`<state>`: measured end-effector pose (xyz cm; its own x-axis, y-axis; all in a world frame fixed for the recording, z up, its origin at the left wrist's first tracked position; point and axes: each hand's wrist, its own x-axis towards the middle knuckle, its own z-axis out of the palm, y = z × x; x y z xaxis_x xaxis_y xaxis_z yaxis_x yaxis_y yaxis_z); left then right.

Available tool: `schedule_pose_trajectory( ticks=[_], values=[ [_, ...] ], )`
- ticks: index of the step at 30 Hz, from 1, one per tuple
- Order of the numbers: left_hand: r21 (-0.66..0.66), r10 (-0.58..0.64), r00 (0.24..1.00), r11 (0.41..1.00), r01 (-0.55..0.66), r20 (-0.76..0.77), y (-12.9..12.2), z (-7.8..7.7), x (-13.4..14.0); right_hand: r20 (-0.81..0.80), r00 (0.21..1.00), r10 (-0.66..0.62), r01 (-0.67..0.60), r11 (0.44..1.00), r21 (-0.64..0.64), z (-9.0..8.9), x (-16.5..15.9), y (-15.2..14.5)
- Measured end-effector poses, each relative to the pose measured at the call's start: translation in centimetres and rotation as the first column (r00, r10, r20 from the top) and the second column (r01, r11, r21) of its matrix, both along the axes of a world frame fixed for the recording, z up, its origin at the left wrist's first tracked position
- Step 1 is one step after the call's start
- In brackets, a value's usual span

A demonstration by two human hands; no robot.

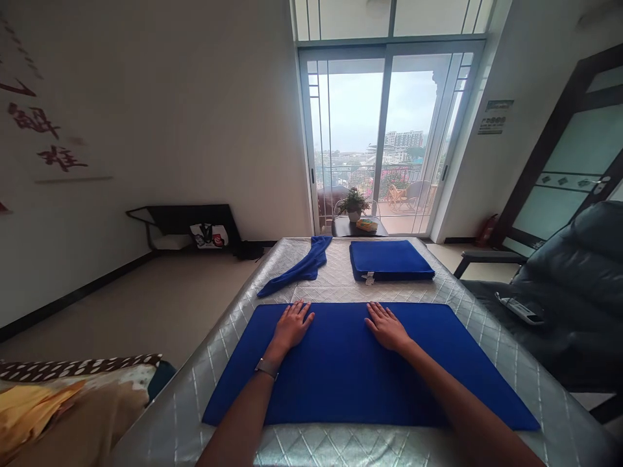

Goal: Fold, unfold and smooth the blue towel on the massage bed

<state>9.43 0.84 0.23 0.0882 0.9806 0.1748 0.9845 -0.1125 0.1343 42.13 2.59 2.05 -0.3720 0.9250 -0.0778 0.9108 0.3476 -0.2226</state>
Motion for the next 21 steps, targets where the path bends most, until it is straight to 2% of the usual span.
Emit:
schedule_pose_trajectory(
  ticks=[6,9,14,17,19,21],
  values=[
    [-0.011,-0.003,1.000,1.000,0.003,-0.013,0.2,-0.3,-0.2,0.095,0.966,-0.240,0.231,0.968,0.099,-1.6,11.8,1.4],
    [-0.014,-0.005,1.000,1.000,0.005,-0.012,0.3,-0.4,-0.3,0.125,0.923,-0.363,0.347,0.928,0.134,-2.4,15.8,1.9],
    [-0.054,-0.003,0.999,0.999,0.002,-0.035,0.6,-0.5,-0.6,0.114,0.904,-0.412,0.396,0.907,0.144,-2.6,16.5,1.8],
    [-0.151,0.014,0.997,0.988,-0.024,-0.070,1.1,0.0,-0.8,0.094,0.905,-0.415,0.403,0.906,0.128,-2.4,16.1,1.7],
    [-0.200,0.023,0.995,0.979,-0.042,-0.097,1.3,0.6,-0.1,0.073,0.905,-0.419,0.409,0.905,0.120,-2.3,16.0,1.7],
    [-0.179,0.021,0.994,0.983,-0.041,-0.111,1.4,1.1,1.6,0.052,0.905,-0.422,0.414,0.903,0.118,-2.3,16.1,1.7]
  ],
)
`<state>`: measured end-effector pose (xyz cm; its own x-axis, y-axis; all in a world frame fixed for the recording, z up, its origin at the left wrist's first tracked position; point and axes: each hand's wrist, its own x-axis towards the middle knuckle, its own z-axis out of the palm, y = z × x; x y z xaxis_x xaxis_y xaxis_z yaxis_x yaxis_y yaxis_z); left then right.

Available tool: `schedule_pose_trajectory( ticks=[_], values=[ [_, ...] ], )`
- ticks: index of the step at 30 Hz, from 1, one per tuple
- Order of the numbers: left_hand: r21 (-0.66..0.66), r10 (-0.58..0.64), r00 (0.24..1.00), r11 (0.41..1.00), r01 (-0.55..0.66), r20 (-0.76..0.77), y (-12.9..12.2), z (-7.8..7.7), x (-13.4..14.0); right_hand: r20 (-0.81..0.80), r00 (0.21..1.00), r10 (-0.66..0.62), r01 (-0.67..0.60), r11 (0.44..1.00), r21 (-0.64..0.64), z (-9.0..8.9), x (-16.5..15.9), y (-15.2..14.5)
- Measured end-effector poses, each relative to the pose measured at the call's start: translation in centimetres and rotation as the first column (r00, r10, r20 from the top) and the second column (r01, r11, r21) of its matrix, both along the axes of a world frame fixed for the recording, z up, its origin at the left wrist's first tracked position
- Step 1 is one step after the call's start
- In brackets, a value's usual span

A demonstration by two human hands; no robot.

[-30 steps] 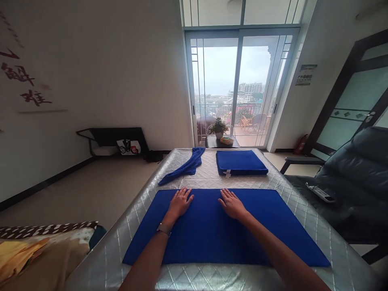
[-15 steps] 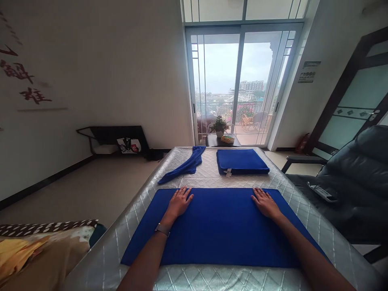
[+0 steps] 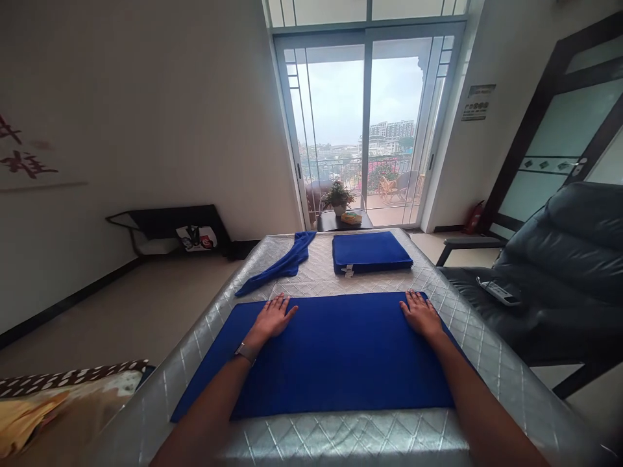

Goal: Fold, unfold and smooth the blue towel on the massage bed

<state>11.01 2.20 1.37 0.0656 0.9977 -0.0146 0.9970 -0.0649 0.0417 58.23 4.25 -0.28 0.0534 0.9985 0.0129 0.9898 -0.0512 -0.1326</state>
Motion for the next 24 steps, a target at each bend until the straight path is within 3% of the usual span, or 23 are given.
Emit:
schedule_pose_trajectory(
  ticks=[3,7,9,11,14,18,21,24],
  values=[
    [0.072,-0.101,0.995,0.993,0.098,0.028,-0.4,0.2,4.7,0.002,1.000,0.006,-0.006,1.000,0.012,0.0,0.0,-0.1],
    [0.064,-0.308,0.946,0.951,0.303,0.103,-1.0,-0.2,11.4,0.033,0.999,-0.011,0.011,1.000,0.005,0.1,-0.2,-0.2],
    [0.043,-0.321,0.938,0.947,0.318,0.129,-1.2,-0.3,12.8,0.037,0.999,-0.023,0.024,1.000,-0.003,0.2,-0.3,-0.3],
    [0.023,-0.294,0.946,0.956,0.294,0.138,-1.1,-0.2,12.4,0.036,0.999,-0.026,0.026,1.000,-0.008,0.4,-0.4,-0.4],
    [0.002,-0.215,0.969,0.976,0.217,0.122,-0.9,-0.2,8.6,0.034,0.999,-0.025,0.026,1.000,-0.014,0.6,-0.5,-0.6],
    [0.000,-0.024,0.997,1.000,0.024,0.078,-0.9,-0.6,-0.2,0.024,1.000,-0.020,0.020,1.000,-0.020,0.6,-0.4,-0.6],
    [0.001,0.134,0.990,0.991,-0.135,0.041,-1.3,-1.2,-7.1,0.029,0.999,-0.019,0.019,1.000,-0.014,0.5,-0.3,-0.5],
    [0.039,0.250,0.968,0.967,-0.251,0.032,-1.7,-1.8,-11.5,0.045,0.999,-0.022,0.023,1.000,-0.016,0.4,-0.2,-0.4]
  ],
)
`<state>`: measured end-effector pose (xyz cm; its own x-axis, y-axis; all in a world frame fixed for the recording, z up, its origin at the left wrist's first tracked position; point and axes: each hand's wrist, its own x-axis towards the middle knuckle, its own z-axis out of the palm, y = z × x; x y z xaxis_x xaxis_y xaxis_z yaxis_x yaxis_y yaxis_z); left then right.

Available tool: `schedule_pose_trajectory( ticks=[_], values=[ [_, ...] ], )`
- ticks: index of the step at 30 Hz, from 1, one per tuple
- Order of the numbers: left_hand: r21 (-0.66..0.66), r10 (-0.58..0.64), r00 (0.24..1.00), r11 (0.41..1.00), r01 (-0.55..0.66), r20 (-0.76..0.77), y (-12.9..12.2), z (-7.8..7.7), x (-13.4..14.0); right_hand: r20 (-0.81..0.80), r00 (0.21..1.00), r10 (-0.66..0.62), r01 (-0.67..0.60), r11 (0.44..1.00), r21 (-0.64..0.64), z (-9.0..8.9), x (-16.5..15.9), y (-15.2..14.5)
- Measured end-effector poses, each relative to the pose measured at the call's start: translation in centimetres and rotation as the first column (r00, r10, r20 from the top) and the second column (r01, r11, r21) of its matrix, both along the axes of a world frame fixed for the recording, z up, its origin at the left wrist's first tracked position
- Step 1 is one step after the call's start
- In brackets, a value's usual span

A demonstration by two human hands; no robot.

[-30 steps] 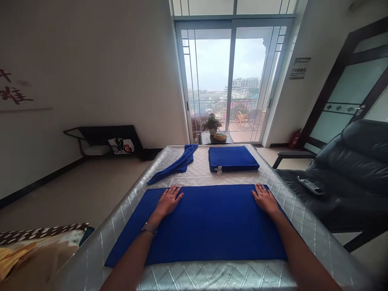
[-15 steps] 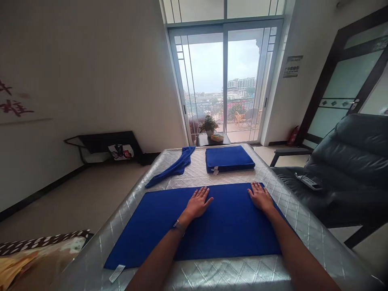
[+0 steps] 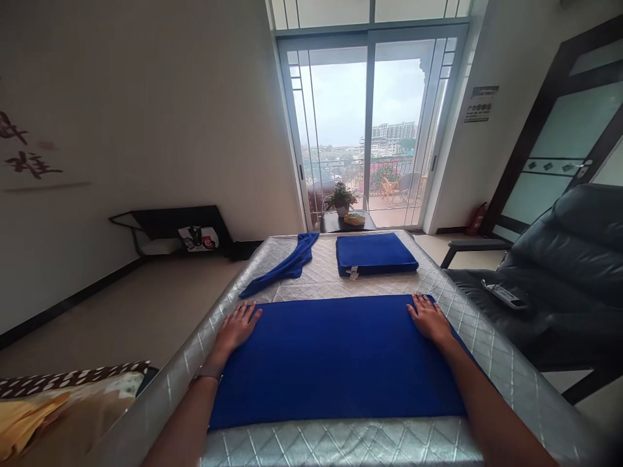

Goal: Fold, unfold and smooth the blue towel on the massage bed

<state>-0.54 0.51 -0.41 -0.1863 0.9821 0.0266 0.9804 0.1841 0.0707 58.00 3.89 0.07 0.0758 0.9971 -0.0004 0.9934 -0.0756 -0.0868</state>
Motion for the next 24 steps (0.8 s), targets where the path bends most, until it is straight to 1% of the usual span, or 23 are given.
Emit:
schedule_pose_trajectory(
  ticks=[1,3,7,10,12,13,15,18,21,23,24],
  values=[
    [0.014,0.023,1.000,1.000,-0.023,-0.001,-0.1,-0.1,-0.7,0.006,1.000,0.001,-0.001,1.000,0.000,0.0,0.0,0.0],
    [0.027,0.046,0.999,0.999,-0.046,-0.002,-0.2,-0.3,-1.1,0.021,1.000,0.006,-0.006,1.000,0.003,-0.1,0.1,0.1],
    [0.032,0.052,0.999,0.998,-0.051,-0.011,-0.3,0.0,-0.2,0.052,0.999,0.009,-0.008,1.000,-0.012,0.1,0.4,0.1],
    [0.034,0.052,0.999,0.998,-0.052,-0.002,-0.4,0.2,0.3,0.072,0.997,-0.008,0.010,1.000,-0.019,0.7,-0.2,-0.2],
    [0.042,0.057,0.998,0.997,-0.057,0.004,-0.5,0.3,0.4,0.085,0.996,0.020,-0.021,1.000,0.009,1.6,-1.6,-0.7],
    [0.049,0.058,0.998,0.997,-0.058,0.003,-0.5,0.3,0.4,0.083,0.995,0.057,-0.060,0.998,0.026,2.1,-2.8,-1.0],
    [0.056,0.061,0.998,0.997,-0.061,-0.002,-0.5,0.2,0.4,0.047,0.984,0.174,-0.176,0.983,0.053,3.2,-6.0,-1.7],
    [0.056,0.066,0.998,0.996,-0.066,-0.010,-0.6,0.1,0.4,-0.055,0.929,0.365,-0.362,0.930,0.056,4.4,-12.2,-2.8],
    [0.063,0.066,0.998,0.996,-0.065,-0.013,-0.5,0.1,0.5,-0.129,0.862,0.490,-0.490,0.871,0.034,4.5,-17.9,-3.4],
    [0.057,0.069,0.998,0.996,-0.068,-0.007,-0.5,0.2,0.6,-0.159,0.844,0.512,-0.517,0.856,0.008,4.0,-20.4,-3.3],
    [0.049,0.071,0.997,0.996,-0.071,-0.003,-0.6,0.3,0.6,-0.168,0.844,0.509,-0.517,0.856,-0.003,3.6,-21.2,-3.2]
  ],
)
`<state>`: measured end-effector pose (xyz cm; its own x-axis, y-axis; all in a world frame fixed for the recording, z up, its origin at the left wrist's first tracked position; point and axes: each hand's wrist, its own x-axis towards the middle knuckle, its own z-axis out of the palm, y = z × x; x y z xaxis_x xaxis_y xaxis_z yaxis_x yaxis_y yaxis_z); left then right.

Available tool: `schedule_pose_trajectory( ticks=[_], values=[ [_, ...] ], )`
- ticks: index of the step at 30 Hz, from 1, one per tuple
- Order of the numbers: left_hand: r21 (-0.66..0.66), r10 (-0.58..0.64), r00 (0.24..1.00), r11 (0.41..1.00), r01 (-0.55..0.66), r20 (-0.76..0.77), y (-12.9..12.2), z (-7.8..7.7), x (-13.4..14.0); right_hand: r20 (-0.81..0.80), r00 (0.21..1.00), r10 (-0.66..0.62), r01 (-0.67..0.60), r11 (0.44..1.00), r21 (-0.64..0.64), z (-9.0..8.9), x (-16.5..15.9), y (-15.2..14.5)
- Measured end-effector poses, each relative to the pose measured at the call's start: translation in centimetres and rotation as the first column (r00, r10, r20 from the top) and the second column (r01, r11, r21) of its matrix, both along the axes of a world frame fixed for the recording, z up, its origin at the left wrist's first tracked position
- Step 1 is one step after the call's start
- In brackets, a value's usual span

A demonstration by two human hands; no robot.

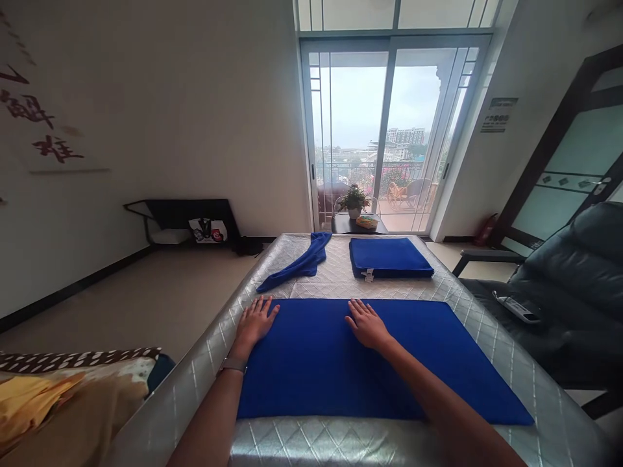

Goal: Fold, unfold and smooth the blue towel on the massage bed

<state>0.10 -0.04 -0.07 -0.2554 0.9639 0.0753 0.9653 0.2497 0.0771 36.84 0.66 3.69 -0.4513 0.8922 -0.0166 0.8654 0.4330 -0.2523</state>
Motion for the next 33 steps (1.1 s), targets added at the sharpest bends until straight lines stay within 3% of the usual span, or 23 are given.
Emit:
schedule_pose_trajectory(
  ticks=[3,6,14,18,28,31,33],
  values=[
    [-0.016,-0.003,1.000,1.000,0.003,0.010,0.0,0.2,0.0,0.010,1.000,-0.028,0.028,0.999,-0.023,-1.0,-0.1,0.5],
    [-0.015,-0.014,1.000,1.000,0.014,0.012,0.0,0.1,-0.1,0.035,0.998,-0.051,0.051,0.998,-0.019,-1.6,2.6,1.2],
    [0.034,-0.016,1.000,0.999,0.016,0.012,0.5,-1.1,-0.9,0.193,0.923,-0.333,0.330,0.943,0.050,-2.7,17.2,3.0],
    [0.027,-0.034,0.999,0.999,0.034,-0.002,0.4,-1.1,-1.0,0.211,0.862,-0.461,0.454,0.887,0.080,-3.6,21.8,3.6],
    [-0.114,-0.047,0.996,0.993,0.038,-0.077,0.7,-0.2,-1.5,0.146,0.855,-0.497,0.493,0.868,0.069,-3.9,21.7,3.7],
    [-0.031,-0.009,0.995,0.999,0.006,-0.095,0.9,0.8,1.4,0.127,0.853,-0.507,0.499,0.862,0.085,-4.0,21.6,3.6],
    [0.031,-0.082,0.992,0.996,0.085,-0.091,1.1,1.3,5.2,0.125,0.850,-0.512,0.504,0.859,0.095,-4.0,21.6,3.6]
  ],
)
